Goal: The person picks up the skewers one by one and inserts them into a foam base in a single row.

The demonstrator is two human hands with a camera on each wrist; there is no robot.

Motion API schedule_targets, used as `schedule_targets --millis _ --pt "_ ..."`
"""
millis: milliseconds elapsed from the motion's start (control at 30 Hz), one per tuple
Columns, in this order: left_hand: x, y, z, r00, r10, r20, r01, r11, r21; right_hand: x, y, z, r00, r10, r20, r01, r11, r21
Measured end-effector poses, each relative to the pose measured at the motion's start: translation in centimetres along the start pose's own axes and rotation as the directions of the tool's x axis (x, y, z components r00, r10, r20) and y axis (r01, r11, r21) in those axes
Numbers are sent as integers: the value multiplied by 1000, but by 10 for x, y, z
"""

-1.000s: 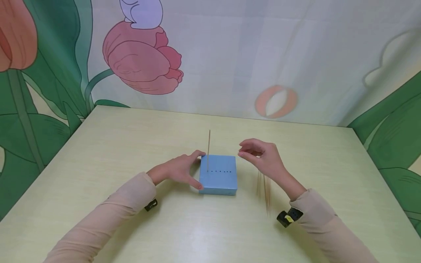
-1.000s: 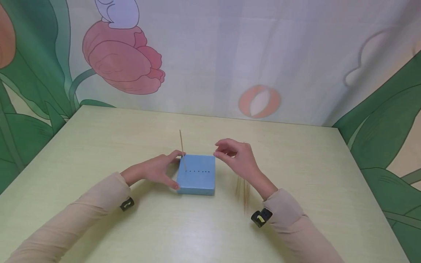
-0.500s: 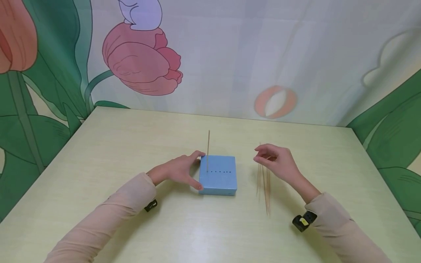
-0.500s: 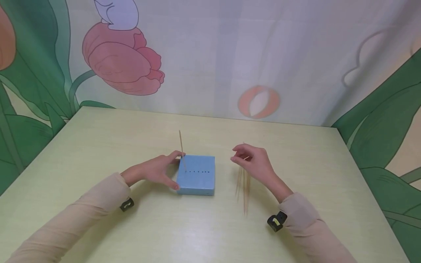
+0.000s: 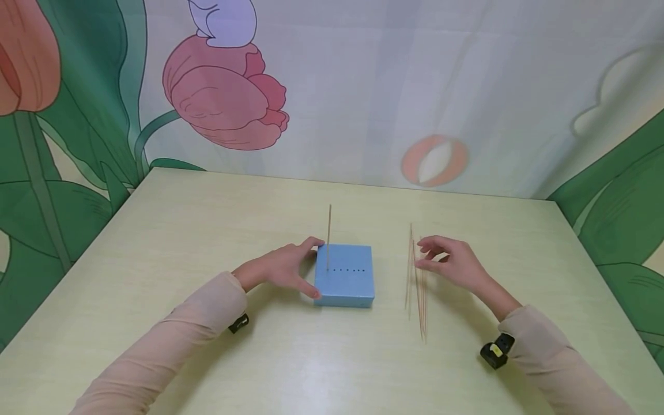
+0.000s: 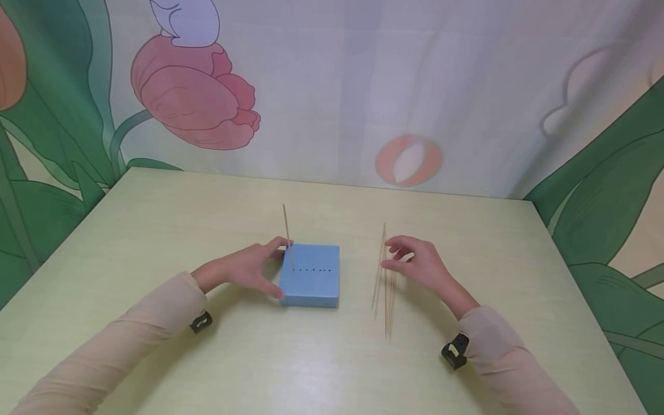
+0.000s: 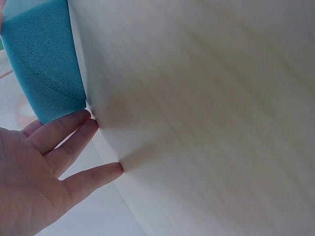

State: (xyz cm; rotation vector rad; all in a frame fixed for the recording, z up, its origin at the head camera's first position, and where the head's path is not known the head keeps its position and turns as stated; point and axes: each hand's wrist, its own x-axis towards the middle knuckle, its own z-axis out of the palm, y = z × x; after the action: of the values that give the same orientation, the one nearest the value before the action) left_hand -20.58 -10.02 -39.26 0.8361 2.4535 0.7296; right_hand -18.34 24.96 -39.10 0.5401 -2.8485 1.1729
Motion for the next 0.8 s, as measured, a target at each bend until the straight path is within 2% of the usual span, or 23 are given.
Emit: schedule_targets --millis 267,467,633,800 --pt "0 0 0 1000 -5 5 5 1000 -4 -2 18 -9 995 45 87 -42 998 -45" --pt "0 0 -1 1000 3 8 -3 1000 -9 1 29 -16 989 64 134 -43 987 -154" --pt "0 0 -1 1000 2 5 -2 1000 -5 5 40 -16 982 74 177 -37 978 -204" --pt "-1 1 -1 1000 -1 4 1 1000 -9 7 46 -13 968 118 223 -61 967 -247"
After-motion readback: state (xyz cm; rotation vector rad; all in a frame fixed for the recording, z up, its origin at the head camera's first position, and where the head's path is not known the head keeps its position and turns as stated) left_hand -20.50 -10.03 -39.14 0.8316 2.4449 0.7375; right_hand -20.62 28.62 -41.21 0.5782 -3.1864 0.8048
